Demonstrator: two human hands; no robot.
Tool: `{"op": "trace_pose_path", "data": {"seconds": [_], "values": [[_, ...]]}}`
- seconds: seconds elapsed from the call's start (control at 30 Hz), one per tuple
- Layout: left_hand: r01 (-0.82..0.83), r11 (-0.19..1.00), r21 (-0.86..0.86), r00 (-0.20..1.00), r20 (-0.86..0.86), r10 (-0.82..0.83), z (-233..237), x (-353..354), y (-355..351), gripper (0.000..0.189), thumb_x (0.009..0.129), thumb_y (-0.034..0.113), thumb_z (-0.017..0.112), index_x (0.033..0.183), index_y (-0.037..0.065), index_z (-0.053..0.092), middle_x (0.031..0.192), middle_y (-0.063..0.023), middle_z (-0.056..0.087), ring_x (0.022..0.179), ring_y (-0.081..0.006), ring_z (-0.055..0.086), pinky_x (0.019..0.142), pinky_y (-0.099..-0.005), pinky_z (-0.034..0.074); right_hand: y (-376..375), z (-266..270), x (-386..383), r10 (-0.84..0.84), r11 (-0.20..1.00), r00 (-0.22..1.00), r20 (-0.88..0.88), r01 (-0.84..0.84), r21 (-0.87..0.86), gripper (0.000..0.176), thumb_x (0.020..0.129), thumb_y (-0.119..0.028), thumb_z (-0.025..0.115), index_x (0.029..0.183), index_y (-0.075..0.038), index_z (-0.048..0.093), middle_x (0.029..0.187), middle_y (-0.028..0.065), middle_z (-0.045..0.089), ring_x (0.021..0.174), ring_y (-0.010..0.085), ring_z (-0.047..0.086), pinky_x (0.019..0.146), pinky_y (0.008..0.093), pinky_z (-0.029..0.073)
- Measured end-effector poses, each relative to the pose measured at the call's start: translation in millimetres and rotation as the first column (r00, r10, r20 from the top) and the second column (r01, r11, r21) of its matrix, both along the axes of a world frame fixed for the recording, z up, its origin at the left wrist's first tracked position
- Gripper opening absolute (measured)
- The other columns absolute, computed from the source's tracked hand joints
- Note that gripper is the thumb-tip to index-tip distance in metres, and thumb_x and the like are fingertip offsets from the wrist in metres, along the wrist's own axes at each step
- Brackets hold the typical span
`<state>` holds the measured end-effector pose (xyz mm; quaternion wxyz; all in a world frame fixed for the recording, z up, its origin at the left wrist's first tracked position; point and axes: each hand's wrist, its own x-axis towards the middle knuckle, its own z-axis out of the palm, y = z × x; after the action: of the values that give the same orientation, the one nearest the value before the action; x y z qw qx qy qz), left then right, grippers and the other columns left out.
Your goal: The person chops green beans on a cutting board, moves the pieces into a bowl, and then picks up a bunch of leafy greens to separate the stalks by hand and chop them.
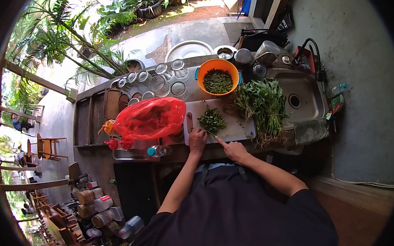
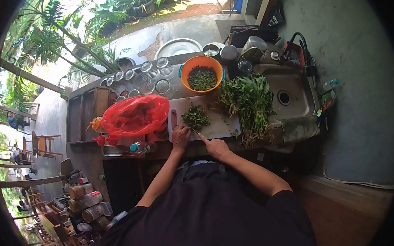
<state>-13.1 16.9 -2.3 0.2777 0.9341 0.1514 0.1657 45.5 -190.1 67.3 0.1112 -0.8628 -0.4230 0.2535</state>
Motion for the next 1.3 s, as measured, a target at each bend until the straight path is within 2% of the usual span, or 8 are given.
{"op": "trace_pose_path", "data": {"seconds": [0.1,0.2,0.27,0.37,0.57,0.7,0.97,1.3], "values": [[-0.005,1.000,-0.004,1.000,-0.005,0.005,4.4,-0.7,-0.5,0.011,0.082,0.014,0.069,0.087,0.006,0.074,0.089,-0.0063,0.065,0.090,-0.0263,0.061,0.082,-0.0385,0.049,-1.3,-15.0,-0.5,0.017,1.000,1.000,-0.004,-0.017,-0.016,0.075,0.092,-0.016,0.051,0.157,-0.031,0.016,0.072,0.0207,0.065,0.066,0.0406,0.065,0.066,0.0534,0.052],[-0.002,1.000,-0.002,1.000,0.012,0.002,4.7,-3.0,0.0,0.011,0.081,0.015,0.070,0.088,0.007,0.074,0.089,-0.0061,0.065,0.090,-0.0263,0.061,0.082,-0.0380,0.049,2.2,-28.0,0.5,0.022,0.998,0.999,0.049,-0.025,0.060,0.078,0.092,-0.015,0.050,0.157,-0.033,0.011,0.071,0.0200,0.065,0.064,0.0396,0.065,0.065,0.0535,0.053],[0.016,1.000,0.013,1.000,0.006,-0.016,5.7,-4.8,0.1,0.012,0.081,0.016,0.070,0.089,0.007,0.074,0.090,-0.0058,0.065,0.090,-0.0265,0.061,0.083,-0.0387,0.048,13.4,-20.5,3.2,0.026,1.000,0.998,0.049,-0.025,-0.008,0.081,0.091,-0.011,0.048,0.158,-0.030,0.007,0.074,0.0198,0.066,0.066,0.0393,0.066,0.066,0.0526,0.054],[-0.003,0.999,0.043,1.000,-0.013,0.003,5.0,-5.5,0.2,0.014,0.081,0.017,0.071,0.091,0.008,0.075,0.089,-0.0066,0.066,0.090,-0.0271,0.062,0.083,-0.0400,0.047,15.4,-33.4,2.7,0.018,0.998,0.995,0.102,-0.023,0.052,0.079,0.092,-0.012,0.048,0.158,-0.033,0.008,0.071,0.0186,0.066,0.063,0.0390,0.065,0.064,0.0544,0.053],[-0.030,1.000,0.005,0.999,0.029,0.030,-9.9,-3.0,5.2,0.013,0.082,0.019,0.071,0.087,0.007,0.074,0.085,-0.0091,0.067,0.087,-0.0288,0.062,0.080,-0.0421,0.045,-9.4,-34.2,-2.5,0.029,0.997,0.997,0.074,-0.034,0.075,0.078,0.093,-0.013,0.046,0.158,-0.033,0.008,0.071,0.0184,0.065,0.062,0.0390,0.064,0.064,0.0529,0.052],[-0.062,0.997,-0.051,0.998,0.009,0.063,-2.4,-2.6,3.8,0.013,0.083,0.019,0.070,0.084,0.007,0.073,0.087,-0.0094,0.067,0.088,-0.0288,0.062,0.080,-0.0419,0.045,-15.3,-19.7,-1.9,0.026,1.000,0.998,0.055,-0.026,0.005,0.078,0.093,-0.013,0.046,0.158,-0.033,0.009,0.071,0.0187,0.065,0.063,0.0391,0.064,0.065,0.0521,0.052],[0.015,0.998,0.059,1.000,0.025,-0.017,1.0,-7.9,0.7,0.011,0.080,0.017,0.072,0.087,0.008,0.073,0.090,-0.0063,0.065,0.091,-0.0262,0.061,0.081,-0.0398,0.047,-3.4,-0.4,-4.5,-0.005,1.000,1.000,0.005,0.005,0.023,0.074,0.091,-0.014,0.047,0.157,-0.032,0.018,0.073,0.0214,0.065,0.069,0.0408,0.066,0.070,0.0541,0.053],[0.007,0.997,0.075,1.000,-0.022,-0.005,4.4,-12.2,-1.4,0.014,0.078,0.017,0.072,0.090,0.010,0.076,0.090,-0.0052,0.064,0.092,-0.0252,0.061,0.079,-0.0393,0.047,-2.0,-3.7,-5.4,0.026,1.000,1.000,0.008,-0.026,-0.010,0.075,0.091,-0.013,0.047,0.157,-0.030,0.017,0.074,0.0210,0.066,0.070,0.0404,0.067,0.069,0.0534,0.054]]}}
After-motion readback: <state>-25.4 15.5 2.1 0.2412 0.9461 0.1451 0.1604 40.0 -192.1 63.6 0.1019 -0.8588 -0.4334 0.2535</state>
